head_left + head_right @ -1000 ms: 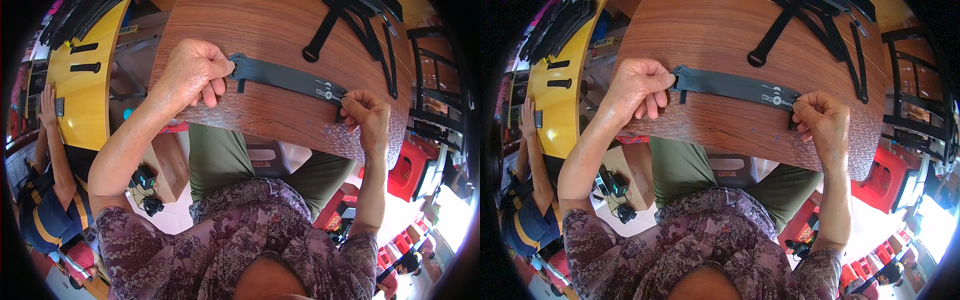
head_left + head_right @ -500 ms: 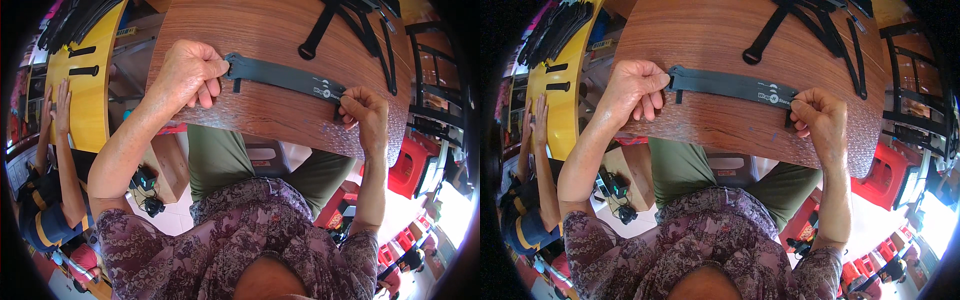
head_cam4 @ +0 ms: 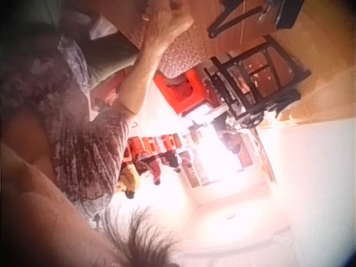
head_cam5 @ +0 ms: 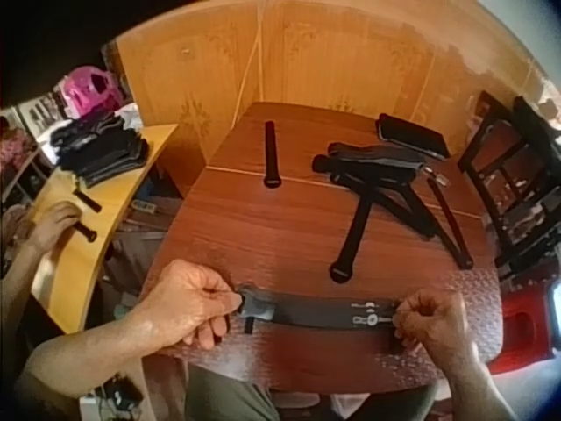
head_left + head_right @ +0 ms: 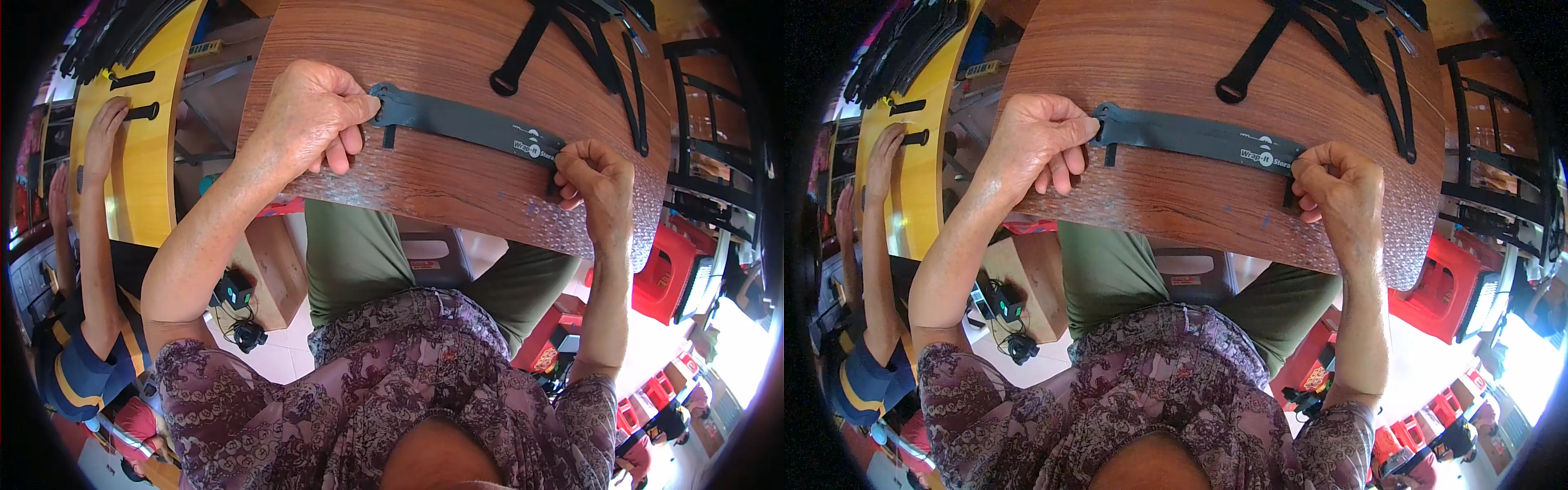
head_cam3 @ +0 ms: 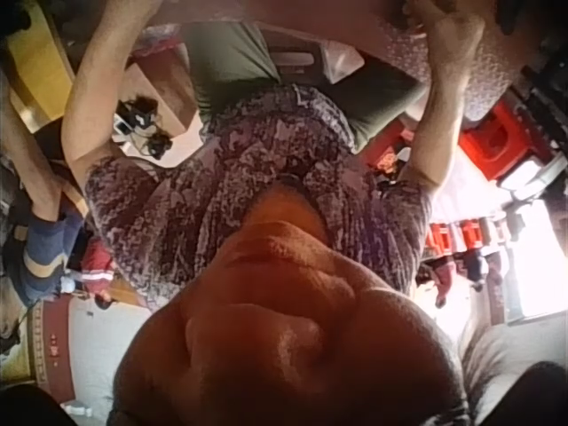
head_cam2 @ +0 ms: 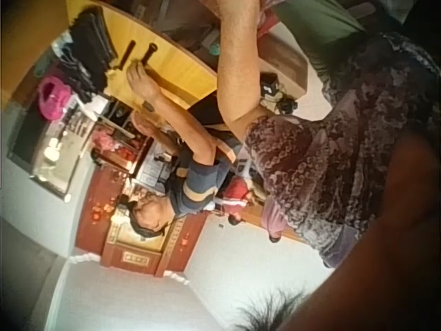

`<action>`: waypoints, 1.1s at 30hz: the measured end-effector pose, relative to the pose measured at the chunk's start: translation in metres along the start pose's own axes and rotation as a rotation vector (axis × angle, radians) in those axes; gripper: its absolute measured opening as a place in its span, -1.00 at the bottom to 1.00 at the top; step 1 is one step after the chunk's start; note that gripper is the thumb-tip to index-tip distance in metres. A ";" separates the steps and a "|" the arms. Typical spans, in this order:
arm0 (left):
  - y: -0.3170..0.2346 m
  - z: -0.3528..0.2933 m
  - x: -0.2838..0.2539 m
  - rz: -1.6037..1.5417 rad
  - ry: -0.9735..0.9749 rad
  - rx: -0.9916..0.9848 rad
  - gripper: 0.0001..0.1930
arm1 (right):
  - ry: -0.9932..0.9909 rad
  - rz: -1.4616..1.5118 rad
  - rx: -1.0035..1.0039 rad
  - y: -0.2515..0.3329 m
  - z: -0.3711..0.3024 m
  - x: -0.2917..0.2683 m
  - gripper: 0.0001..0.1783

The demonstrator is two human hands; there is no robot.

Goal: Assembling plastic components and nylon straps by hand at a workbench.

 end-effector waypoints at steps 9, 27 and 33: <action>0.000 0.001 0.001 0.034 -0.011 -0.007 -0.85 | -0.014 -0.007 -0.012 0.000 0.000 0.001 -0.88; -0.005 0.000 0.003 0.089 -0.045 -0.028 -0.85 | -0.024 -0.021 -0.018 -0.002 0.000 0.002 -0.89; -0.006 0.000 0.004 0.095 -0.046 -0.027 -0.85 | -0.033 -0.024 -0.023 0.000 0.000 0.003 -0.90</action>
Point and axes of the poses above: each hand's wrist, its own z-axis towards the middle knuckle, its own x-axis out of the palm, y = z × x, the point moved 1 cm from there along z, towards the middle knuckle, and after that the axes turned 2 degrees about -z, right-handed, at the moved point
